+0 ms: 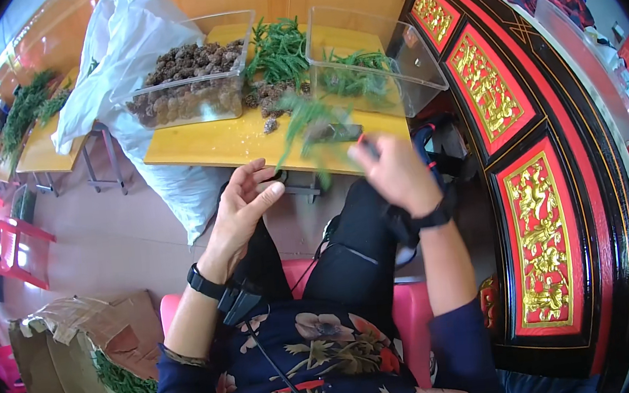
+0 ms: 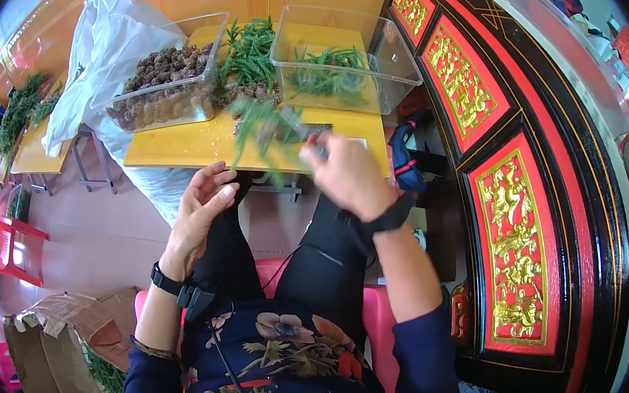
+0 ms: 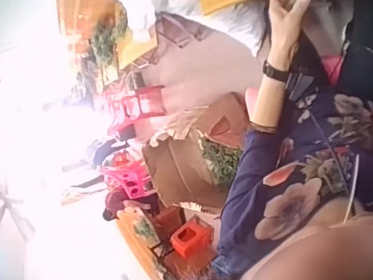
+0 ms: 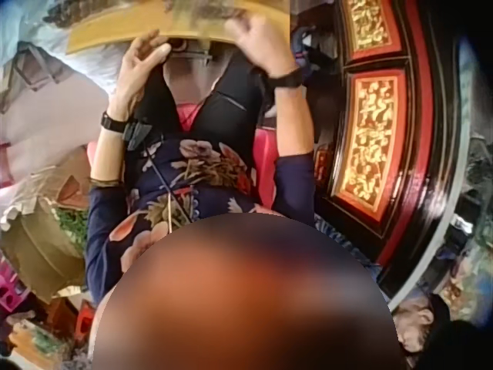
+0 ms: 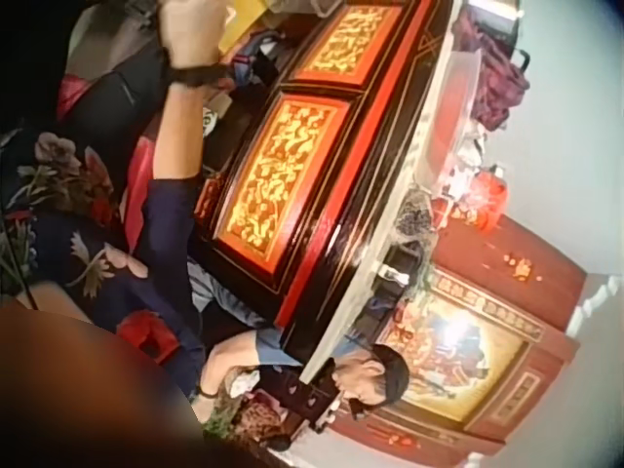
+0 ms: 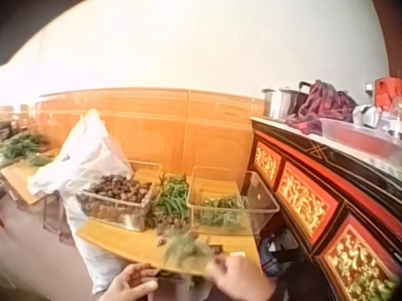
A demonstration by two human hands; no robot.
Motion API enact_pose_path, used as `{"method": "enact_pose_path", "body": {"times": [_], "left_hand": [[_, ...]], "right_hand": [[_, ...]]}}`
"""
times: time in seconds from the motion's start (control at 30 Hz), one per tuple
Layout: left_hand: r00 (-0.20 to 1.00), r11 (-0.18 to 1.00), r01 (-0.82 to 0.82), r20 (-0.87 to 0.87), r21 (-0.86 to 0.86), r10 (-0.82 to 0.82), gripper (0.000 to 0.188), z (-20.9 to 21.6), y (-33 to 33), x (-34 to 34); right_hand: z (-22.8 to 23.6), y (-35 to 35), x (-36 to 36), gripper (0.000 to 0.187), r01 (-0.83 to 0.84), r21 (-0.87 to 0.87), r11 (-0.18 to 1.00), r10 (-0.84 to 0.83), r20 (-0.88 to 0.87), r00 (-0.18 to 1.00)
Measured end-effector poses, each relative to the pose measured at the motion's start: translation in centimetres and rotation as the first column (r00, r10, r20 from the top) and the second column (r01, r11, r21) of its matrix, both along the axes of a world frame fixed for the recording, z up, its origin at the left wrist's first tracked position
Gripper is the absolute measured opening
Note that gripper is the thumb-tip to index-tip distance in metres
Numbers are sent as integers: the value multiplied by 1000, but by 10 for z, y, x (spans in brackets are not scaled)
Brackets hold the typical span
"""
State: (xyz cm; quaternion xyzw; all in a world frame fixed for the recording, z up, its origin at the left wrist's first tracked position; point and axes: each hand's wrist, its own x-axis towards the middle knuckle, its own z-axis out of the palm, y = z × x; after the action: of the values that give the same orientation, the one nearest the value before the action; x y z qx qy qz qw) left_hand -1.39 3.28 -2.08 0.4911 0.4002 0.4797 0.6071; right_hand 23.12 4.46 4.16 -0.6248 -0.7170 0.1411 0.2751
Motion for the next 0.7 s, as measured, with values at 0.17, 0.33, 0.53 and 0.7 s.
{"method": "enact_pose_path", "body": {"times": [0.17,0.33,0.53,0.7], "left_hand": [[1000,997,-8,1,-79,8,50,-5,5,-2],[995,993,-87,41,-74,90,47,-15,14,-20],[974,977,-201,91,-74,207,40,-14,22,-39],[929,940,-339,165,28,330,38,-17,34,-77]], "right_hand": [[52,95,68,43,493,160,855,-517,191,835],[19,107,87,45,497,135,857,-512,119,851],[-59,82,79,47,475,-56,878,-461,162,872],[-139,98,71,45,553,-164,817,-508,251,824]]}}
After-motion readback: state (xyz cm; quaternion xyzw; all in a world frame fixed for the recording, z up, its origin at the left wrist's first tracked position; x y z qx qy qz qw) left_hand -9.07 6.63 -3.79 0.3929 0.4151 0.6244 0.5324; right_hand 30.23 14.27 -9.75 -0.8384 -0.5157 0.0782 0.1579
